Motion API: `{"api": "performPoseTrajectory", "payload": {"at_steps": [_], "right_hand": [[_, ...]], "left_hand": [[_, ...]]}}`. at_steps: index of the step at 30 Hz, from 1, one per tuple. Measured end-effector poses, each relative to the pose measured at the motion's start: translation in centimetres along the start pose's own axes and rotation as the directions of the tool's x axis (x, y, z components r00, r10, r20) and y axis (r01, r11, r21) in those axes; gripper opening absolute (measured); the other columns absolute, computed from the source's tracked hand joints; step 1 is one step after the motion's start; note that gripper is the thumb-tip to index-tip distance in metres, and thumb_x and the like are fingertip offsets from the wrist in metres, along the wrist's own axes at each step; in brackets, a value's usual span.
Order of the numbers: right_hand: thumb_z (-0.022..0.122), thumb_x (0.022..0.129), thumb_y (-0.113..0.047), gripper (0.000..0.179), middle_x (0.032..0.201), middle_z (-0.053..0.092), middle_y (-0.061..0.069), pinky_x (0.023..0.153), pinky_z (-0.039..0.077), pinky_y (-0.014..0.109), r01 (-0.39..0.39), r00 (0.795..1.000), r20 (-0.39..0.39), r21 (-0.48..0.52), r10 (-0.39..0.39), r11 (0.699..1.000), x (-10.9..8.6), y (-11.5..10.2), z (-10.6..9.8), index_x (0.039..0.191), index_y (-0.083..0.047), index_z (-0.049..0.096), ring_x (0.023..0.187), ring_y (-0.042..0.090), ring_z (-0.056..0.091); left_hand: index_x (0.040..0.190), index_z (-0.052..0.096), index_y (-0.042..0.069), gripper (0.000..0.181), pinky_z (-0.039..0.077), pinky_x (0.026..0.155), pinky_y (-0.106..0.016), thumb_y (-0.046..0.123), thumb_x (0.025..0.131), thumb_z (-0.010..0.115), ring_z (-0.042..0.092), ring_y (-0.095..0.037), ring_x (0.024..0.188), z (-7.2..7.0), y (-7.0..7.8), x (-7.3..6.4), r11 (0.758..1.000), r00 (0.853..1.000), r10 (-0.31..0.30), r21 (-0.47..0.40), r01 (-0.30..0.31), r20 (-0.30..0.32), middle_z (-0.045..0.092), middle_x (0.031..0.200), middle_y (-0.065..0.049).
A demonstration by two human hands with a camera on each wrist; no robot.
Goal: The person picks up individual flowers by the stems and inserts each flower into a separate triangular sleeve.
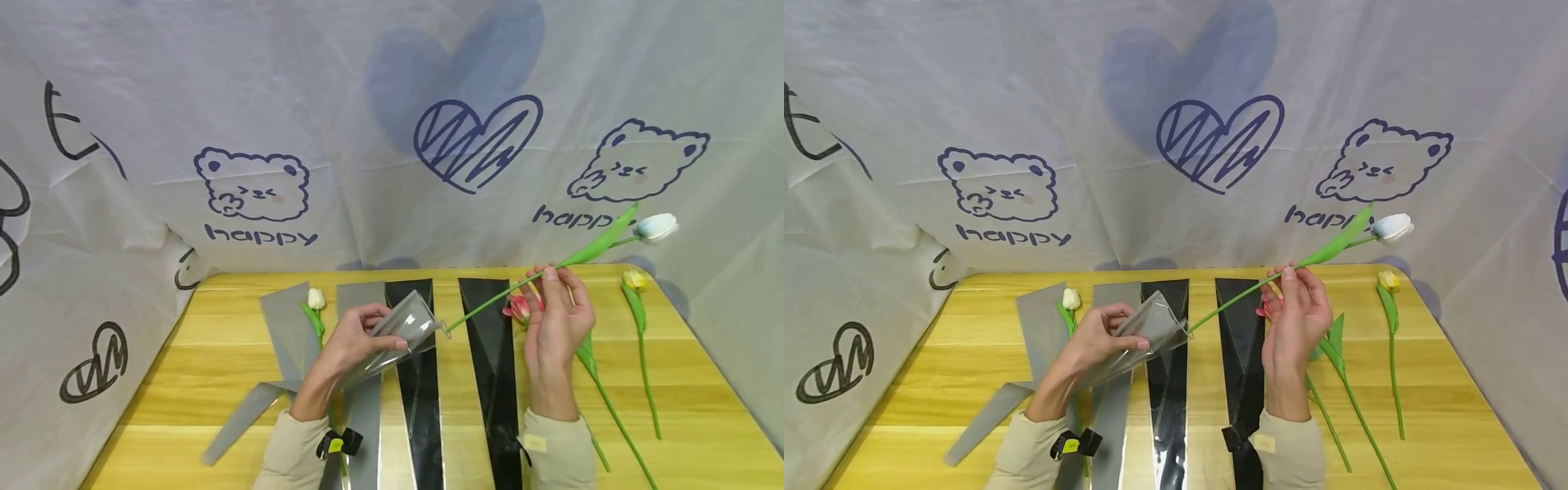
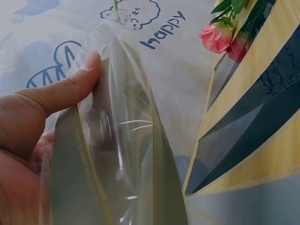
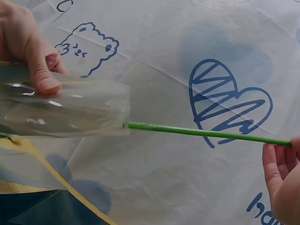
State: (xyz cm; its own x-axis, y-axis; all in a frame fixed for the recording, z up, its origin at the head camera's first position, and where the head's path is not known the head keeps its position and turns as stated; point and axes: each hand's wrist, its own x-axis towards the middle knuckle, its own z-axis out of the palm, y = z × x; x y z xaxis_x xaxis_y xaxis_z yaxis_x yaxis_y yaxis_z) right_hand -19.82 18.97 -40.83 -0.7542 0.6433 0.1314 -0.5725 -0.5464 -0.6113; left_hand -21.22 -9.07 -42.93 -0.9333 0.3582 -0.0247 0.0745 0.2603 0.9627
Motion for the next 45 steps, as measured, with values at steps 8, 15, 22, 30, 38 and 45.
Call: {"api": "performPoseTrajectory", "payload": {"at_steps": [8, 15, 22, 30, 38, 45], "right_hand": [[0.074, 0.094, -0.002, 0.018, 0.095, 0.071, 0.017, 0.075, 0.061, 0.034, -0.127, 0.972, 0.179, -0.137, 0.151, 0.982, -1.1, 0.8, 0.6, 0.104, 0.006, 0.062, 0.084, 0.025, 0.073], [0.072, 0.095, 0.001, 0.015, 0.093, 0.072, 0.017, 0.082, 0.059, 0.039, -0.188, 0.907, 0.323, -0.268, 0.272, 0.945, -2.5, 2.1, 1.5, 0.104, 0.01, 0.064, 0.092, 0.031, 0.075], [0.071, 0.094, 0.004, 0.014, 0.093, 0.074, 0.016, 0.083, 0.059, 0.042, -0.17, 0.873, 0.378, -0.359, 0.309, 0.918, -3.5, 2.8, 2.1, 0.104, 0.011, 0.064, 0.089, 0.03, 0.076], [0.074, 0.093, 0.0, 0.016, 0.092, 0.077, 0.009, 0.092, 0.057, 0.039, -0.058, 0.868, 0.403, -0.5, 0.291, 0.864, -3.7, 3.2, 2.4, 0.104, 0.009, 0.068, 0.089, 0.025, 0.075], [0.076, 0.092, -0.001, 0.02, 0.097, 0.076, 0.008, 0.088, 0.057, 0.032, -0.045, 0.848, 0.418, -0.557, 0.327, 0.829, -3.8, 3.4, 2.2, 0.106, 0.011, 0.068, 0.094, 0.024, 0.074], [0.067, 0.102, -0.013, 0.034, 0.112, 0.073, 0.008, 0.094, 0.055, 0.036, -0.208, 0.822, 0.411, -0.43, 0.395, 0.879, -2.6, 2.5, 1.3, 0.13, 0.006, 0.062, 0.105, 0.021, 0.069]], "left_hand": [[0.106, 0.068, -0.004, 0.031, 0.055, 0.071, -0.031, 0.001, 0.081, 0.086, 0.07, -0.019, 0.08, 0.1, 0.0, 0.0, 0.999, 0.997, 0.027, -0.045, -0.03, -0.073, 0.076, 0.102, -0.02], [0.107, 0.069, -0.002, 0.03, 0.055, 0.071, -0.03, 0.002, 0.082, 0.085, 0.071, -0.019, 0.081, 0.5, 0.1, -0.1, 0.998, 0.992, 0.003, -0.065, -0.011, -0.126, 0.076, 0.103, -0.019], [0.106, 0.068, -0.005, 0.027, 0.057, 0.071, -0.031, 0.002, 0.085, 0.083, 0.072, -0.019, 0.081, 0.7, 0.1, 0.0, 0.995, 0.994, 0.048, -0.087, -0.056, -0.096, 0.075, 0.103, -0.021], [0.107, 0.068, -0.005, 0.026, 0.055, 0.069, -0.028, 0.005, 0.087, 0.082, 0.07, -0.017, 0.079, 1.0, 0.6, 0.5, 0.992, 0.992, 0.103, -0.063, -0.108, -0.075, 0.075, 0.104, -0.021], [0.11, 0.071, -0.003, 0.028, 0.057, 0.071, -0.032, 0.005, 0.085, 0.083, 0.072, -0.021, 0.082, 0.8, 0.8, 0.1, 0.994, 0.992, 0.094, -0.051, -0.098, -0.083, 0.076, 0.102, -0.019], [0.107, 0.071, -0.004, 0.027, 0.057, 0.07, -0.032, 0.005, 0.085, 0.083, 0.071, -0.021, 0.08, 0.5, 0.6, -0.2, 0.995, 0.995, 0.08, -0.055, -0.083, -0.066, 0.076, 0.099, -0.018]]}}
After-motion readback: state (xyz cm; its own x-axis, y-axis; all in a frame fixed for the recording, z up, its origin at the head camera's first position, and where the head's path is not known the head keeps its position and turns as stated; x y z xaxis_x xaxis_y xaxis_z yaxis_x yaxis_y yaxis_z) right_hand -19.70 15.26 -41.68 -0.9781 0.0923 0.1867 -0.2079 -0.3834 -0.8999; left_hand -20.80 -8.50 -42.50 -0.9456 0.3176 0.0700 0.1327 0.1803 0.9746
